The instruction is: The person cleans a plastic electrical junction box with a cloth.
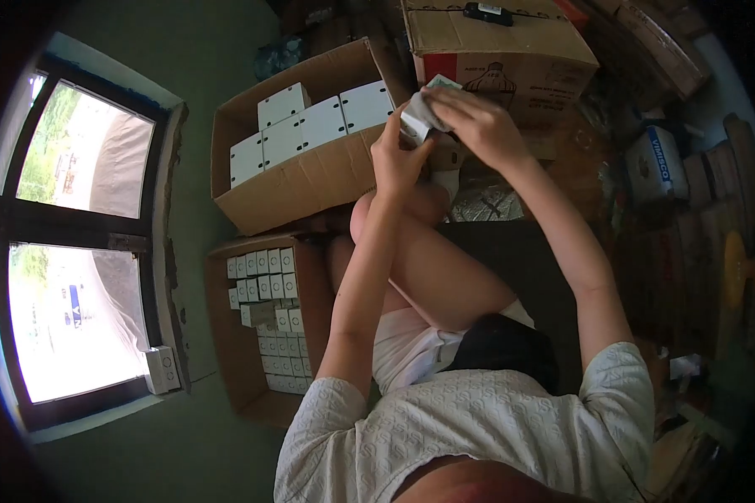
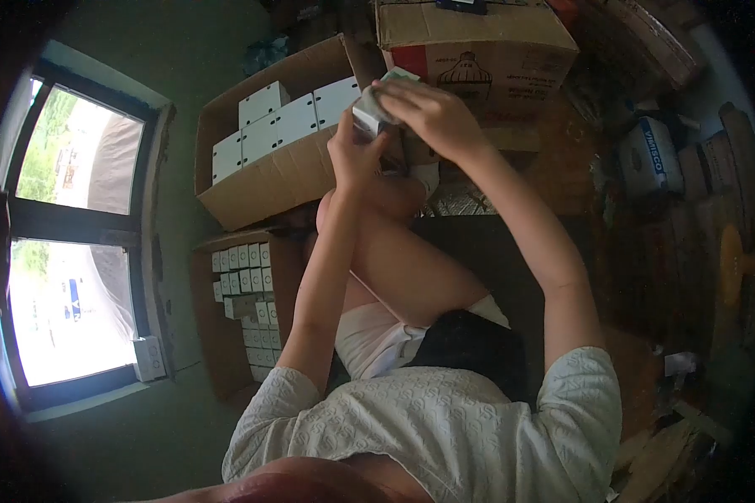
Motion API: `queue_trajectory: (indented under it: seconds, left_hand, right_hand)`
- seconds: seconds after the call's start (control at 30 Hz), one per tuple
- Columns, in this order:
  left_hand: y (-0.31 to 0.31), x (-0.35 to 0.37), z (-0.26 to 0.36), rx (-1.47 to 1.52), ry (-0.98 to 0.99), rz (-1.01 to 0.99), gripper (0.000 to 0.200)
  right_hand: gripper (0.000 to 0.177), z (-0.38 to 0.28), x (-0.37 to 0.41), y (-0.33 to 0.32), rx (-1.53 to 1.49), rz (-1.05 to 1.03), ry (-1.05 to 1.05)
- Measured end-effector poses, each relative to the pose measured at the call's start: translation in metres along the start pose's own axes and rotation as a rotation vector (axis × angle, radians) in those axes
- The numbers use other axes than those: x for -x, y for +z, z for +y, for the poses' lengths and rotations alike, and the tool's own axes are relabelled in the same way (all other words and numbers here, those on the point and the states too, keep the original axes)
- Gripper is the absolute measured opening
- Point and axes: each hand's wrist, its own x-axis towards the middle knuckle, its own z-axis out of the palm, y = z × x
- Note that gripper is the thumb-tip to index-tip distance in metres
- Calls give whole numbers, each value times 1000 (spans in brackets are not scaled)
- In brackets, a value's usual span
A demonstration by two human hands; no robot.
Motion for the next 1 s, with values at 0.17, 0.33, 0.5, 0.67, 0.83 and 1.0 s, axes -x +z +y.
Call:
queue_trajectory:
  seconds: [0.17, 0.33, 0.5, 0.67, 0.83, 1.0]
  left_hand:
    - [5, 1, 1, -39, 241, 105, 61]
    - [0, 5, 4, 27, 17, 20, 63]
    - [3, 9, 10, 62, 192, 110, 66]
    - [8, 4, 1, 227, 183, 75, 67]
    - [14, 3, 2, 222, 73, -183, 58]
    - [9, 3, 0, 124, -204, -350, 55]
  right_hand:
    - [40, 20, 8, -5, 60, -51, 229]
    - [36, -11, -5, -9, -41, 33, 26]
    - [47, 20, -2, -13, -250, 19, 557]
    - [44, 23, -6, -8, -509, 160, 650]
    - [41, 21, -9, -19, -94, 122, 292]
    - [33, -3, -3, -16, 72, 73, -8]
